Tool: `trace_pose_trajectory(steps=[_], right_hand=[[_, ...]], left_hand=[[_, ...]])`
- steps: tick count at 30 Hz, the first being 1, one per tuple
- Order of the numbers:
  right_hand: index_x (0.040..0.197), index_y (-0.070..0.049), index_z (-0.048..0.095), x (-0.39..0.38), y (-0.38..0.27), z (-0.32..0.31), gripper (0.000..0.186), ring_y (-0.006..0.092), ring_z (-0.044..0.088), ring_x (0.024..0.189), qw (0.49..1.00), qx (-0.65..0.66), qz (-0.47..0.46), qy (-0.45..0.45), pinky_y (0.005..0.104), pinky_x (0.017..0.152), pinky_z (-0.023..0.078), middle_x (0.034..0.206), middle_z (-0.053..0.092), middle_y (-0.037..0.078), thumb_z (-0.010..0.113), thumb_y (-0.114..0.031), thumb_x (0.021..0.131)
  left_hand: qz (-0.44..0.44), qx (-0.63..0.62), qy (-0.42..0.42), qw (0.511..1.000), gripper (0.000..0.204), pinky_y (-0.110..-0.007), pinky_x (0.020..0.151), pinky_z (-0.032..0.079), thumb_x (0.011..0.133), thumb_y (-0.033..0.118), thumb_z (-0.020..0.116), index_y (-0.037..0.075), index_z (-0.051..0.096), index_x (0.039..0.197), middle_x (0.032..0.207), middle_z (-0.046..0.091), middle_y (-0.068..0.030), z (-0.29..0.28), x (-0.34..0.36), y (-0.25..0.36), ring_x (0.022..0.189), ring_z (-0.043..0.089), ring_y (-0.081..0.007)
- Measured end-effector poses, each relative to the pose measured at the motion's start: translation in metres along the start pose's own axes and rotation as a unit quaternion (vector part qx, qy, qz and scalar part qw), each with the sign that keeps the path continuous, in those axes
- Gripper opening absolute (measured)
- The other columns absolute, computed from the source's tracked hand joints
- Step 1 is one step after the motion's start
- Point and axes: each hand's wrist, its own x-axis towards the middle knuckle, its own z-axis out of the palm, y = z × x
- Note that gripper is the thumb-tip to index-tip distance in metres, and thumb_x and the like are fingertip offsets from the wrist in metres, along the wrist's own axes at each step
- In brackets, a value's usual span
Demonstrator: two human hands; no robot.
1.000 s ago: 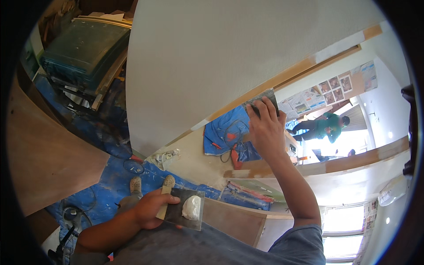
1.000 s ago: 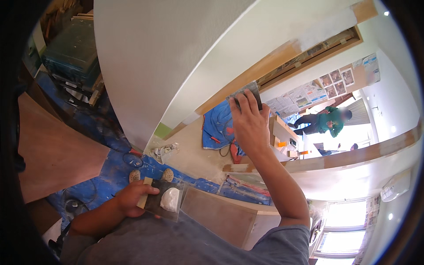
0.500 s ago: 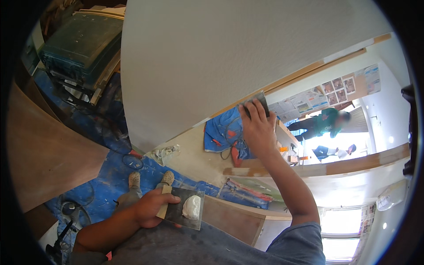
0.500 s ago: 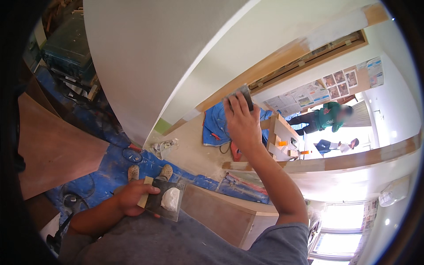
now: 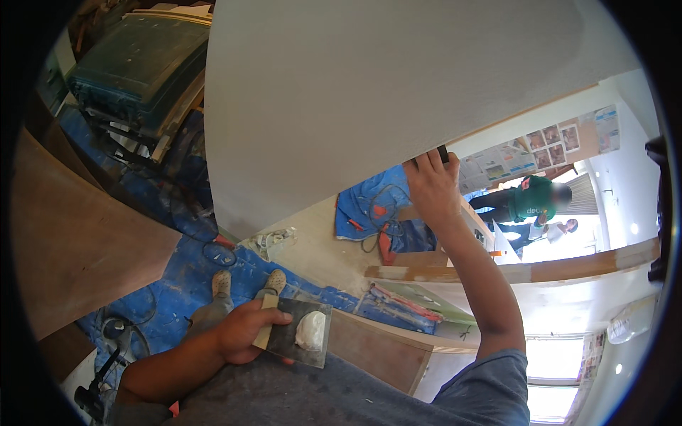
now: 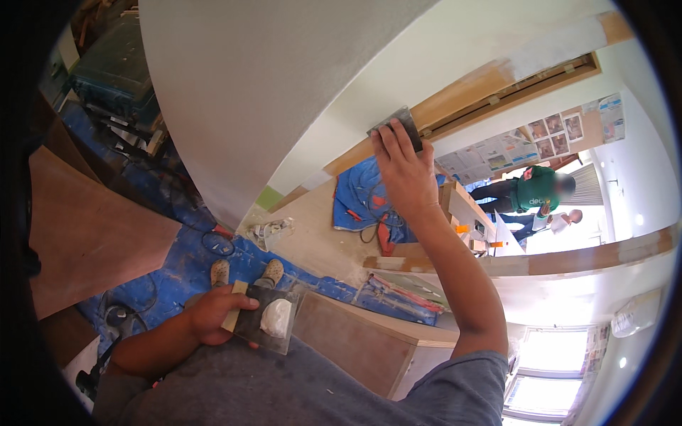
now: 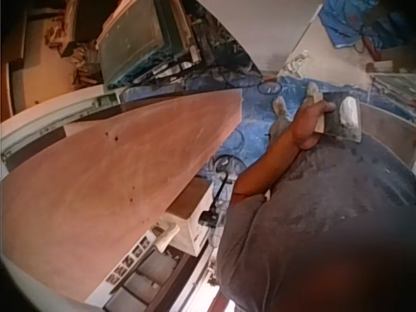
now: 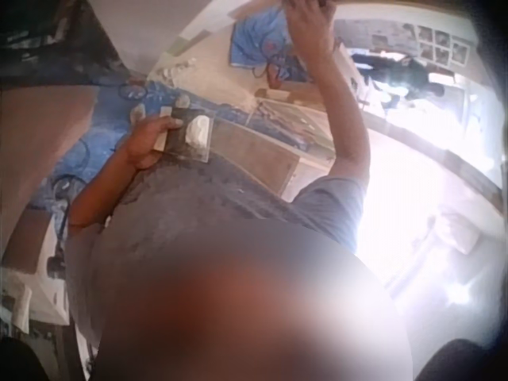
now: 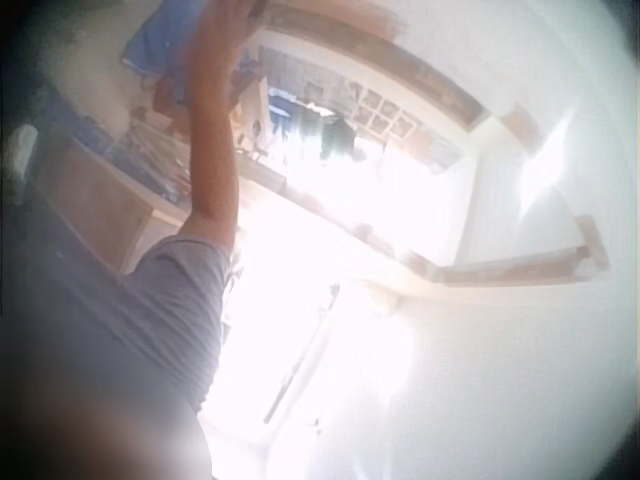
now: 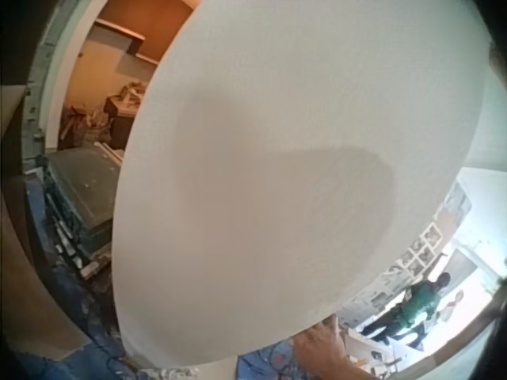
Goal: The person scoops joint compound from a hawk onto a putty knife and applies it to wall joints and corners. They smooth the compound along seams and edges, then return to the hawk to reload the knife and continue applying to additional areas.
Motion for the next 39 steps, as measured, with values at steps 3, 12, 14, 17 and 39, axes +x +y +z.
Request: trace_pose_trajectory(steps=[3,12,14,17,39], right_hand=[[0.139,-0.01,0.062,-0.001,0.001,0.005,0.049,0.0197,0.044,0.145,1.0,-0.009,-0.005,0.012,0.0519,0.101,0.041,0.144,0.054,0.004,0.061,-0.015,0.09],[0.14,-0.008,0.06,-0.013,-0.021,-0.019,0.05,0.0212,0.041,0.147,0.996,-0.024,0.06,-0.062,0.0513,0.101,0.04,0.147,0.051,0.006,0.06,-0.013,0.09],[0.14,-0.008,0.06,-0.008,-0.03,-0.018,0.05,0.0212,0.04,0.148,0.997,0.012,0.052,-0.049,0.0514,0.101,0.04,0.148,0.051,0.006,0.06,-0.013,0.09],[0.141,-0.008,0.059,0.0,-0.036,-0.007,0.052,0.0211,0.041,0.148,0.998,0.033,0.039,-0.048,0.0516,0.102,0.04,0.148,0.051,0.006,0.06,-0.012,0.089],[0.14,-0.009,0.06,-0.006,-0.051,0.031,0.048,0.0211,0.042,0.147,0.998,0.022,0.029,-0.053,0.0543,0.106,0.037,0.149,0.051,0.006,0.058,-0.014,0.092]], left_hand=[[-0.006,0.014,0.014,1.0,0.032,-0.053,0.072,0.065,0.099,0.012,0.059,0.002,0.058,0.129,0.115,0.07,-0.016,0.003,-0.003,0.003,0.099,0.073,-0.0321],[-0.011,0.024,0.028,0.999,0.033,-0.052,0.076,0.065,0.101,0.012,0.057,0.0,0.056,0.131,0.116,0.069,-0.0159,0.008,-0.008,0.008,0.1,0.072,-0.0304],[-0.02,0.025,0.031,0.999,0.033,-0.052,0.075,0.065,0.101,0.012,0.057,-0.001,0.056,0.131,0.115,0.069,-0.0157,0.005,-0.006,0.007,0.1,0.072,-0.03],[-0.032,0.019,0.026,0.999,0.032,-0.055,0.072,0.065,0.098,0.011,0.061,0.002,0.06,0.129,0.116,0.071,-0.0155,0.001,0.0,0.005,0.101,0.073,-0.0329],[-0.024,0.02,0.016,0.999,0.034,-0.055,0.075,0.065,0.099,0.013,0.06,0.005,0.059,0.132,0.121,0.069,-0.0134,0.001,-0.001,-0.002,0.107,0.07,-0.0312]])
